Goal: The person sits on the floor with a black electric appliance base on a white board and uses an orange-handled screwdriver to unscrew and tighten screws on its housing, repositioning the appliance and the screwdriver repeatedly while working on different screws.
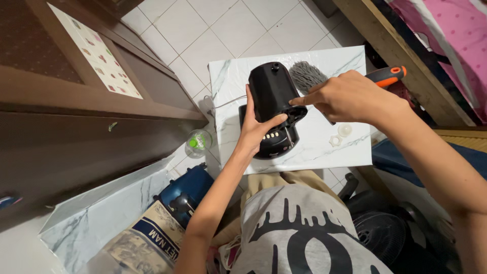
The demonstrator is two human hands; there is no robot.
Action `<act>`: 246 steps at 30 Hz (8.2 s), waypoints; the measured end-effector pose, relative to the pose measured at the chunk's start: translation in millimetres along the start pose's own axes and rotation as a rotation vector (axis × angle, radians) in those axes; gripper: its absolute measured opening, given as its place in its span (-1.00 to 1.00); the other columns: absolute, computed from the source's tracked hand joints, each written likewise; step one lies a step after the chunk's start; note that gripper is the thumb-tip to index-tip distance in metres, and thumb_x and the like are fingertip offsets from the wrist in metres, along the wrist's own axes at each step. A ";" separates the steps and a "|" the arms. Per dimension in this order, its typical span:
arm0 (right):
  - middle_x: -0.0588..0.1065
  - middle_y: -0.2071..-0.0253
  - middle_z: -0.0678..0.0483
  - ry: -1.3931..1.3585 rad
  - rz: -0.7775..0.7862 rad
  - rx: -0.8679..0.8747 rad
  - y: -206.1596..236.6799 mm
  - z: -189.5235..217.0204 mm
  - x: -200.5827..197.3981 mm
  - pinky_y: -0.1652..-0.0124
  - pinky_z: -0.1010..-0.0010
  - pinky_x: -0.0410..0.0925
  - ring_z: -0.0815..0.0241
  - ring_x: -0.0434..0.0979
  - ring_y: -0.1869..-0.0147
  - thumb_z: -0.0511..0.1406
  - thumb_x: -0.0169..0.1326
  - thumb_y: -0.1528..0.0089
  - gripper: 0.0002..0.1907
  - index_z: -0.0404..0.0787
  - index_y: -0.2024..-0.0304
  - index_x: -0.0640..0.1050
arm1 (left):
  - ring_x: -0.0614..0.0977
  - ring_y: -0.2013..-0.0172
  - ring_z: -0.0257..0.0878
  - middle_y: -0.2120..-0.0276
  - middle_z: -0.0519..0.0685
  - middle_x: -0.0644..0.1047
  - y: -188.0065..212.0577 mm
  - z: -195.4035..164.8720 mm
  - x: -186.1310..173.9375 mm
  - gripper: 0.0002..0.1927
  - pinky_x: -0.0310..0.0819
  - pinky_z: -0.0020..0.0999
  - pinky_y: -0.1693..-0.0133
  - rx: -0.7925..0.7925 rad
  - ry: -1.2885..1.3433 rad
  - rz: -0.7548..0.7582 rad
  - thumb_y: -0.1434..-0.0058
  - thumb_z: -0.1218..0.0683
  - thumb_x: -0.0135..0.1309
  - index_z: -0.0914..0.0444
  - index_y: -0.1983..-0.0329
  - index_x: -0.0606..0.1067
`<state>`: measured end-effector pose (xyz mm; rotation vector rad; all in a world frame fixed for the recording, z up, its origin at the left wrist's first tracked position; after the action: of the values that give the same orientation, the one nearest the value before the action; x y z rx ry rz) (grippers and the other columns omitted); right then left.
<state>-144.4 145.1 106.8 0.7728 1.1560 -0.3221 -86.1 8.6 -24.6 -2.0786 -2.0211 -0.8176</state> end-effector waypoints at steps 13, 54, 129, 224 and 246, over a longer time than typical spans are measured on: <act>0.63 0.14 0.18 0.116 -0.029 -0.067 1.1 21.5 -14.4 0.48 0.23 0.41 0.05 0.60 0.44 -0.41 0.13 -0.06 -0.30 0.29 -0.22 0.54 | 0.42 -0.31 -0.07 -0.42 0.22 0.23 -5.5 -1.2 -2.8 0.35 0.40 -0.28 -0.23 0.049 -0.073 -0.051 -0.06 0.10 0.37 0.25 -0.60 -0.40; 0.51 0.62 -0.11 -0.006 -0.037 0.231 15.9 35.8 0.2 0.40 0.11 0.40 -0.11 0.55 0.51 -0.44 -0.01 -0.01 -0.11 0.21 -0.42 0.34 | 0.58 -0.08 -0.12 -0.23 0.21 0.41 -2.6 -1.6 -1.5 0.30 0.59 -0.28 0.00 0.075 0.003 -0.176 -0.04 0.14 0.34 0.16 -0.60 -0.35; 0.38 0.37 -0.02 -1.078 -0.807 0.298 18.3 -33.3 108.2 0.43 0.57 0.10 0.49 0.14 0.42 -0.44 0.42 -0.19 -0.67 -0.28 0.06 0.57 | 0.71 0.07 -0.23 0.00 0.14 0.60 60.8 -47.9 -12.2 -0.69 0.70 -0.34 0.04 0.432 -0.556 -0.379 -0.15 0.32 0.31 0.39 0.11 0.45; 0.20 0.69 0.36 -1.457 -0.131 0.016 -1.3 -51.5 138.3 0.73 0.57 0.05 0.55 0.08 0.68 -0.31 0.19 -0.27 -0.86 -0.19 0.17 0.52 | 0.14 -0.43 0.26 -0.50 0.20 0.07 61.8 -49.6 87.8 0.05 0.08 0.13 -0.41 0.515 -1.357 -0.659 0.00 -0.02 0.47 0.25 -0.48 0.15; 0.27 0.59 0.37 -1.529 -0.210 -0.199 -15.3 -53.8 151.6 0.56 0.60 -0.05 0.60 0.07 0.57 -0.40 0.24 -0.27 -0.85 -0.22 0.18 0.51 | 0.23 -0.31 0.21 -0.35 0.17 0.21 61.0 -49.2 101.0 0.02 0.20 0.11 -0.35 0.592 -1.426 -0.803 0.17 -0.01 0.44 0.29 -0.36 0.23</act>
<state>-131.3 194.7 -46.4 0.0665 -0.1994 -0.7676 -46.3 70.2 80.0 -1.4099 -3.0728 1.5966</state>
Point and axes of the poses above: each hand's wrist, its own y-axis away from the middle knuckle, its own x-axis out of the palm, z = x × y, the point moved 9 cm from there along -y, towards the middle knuckle
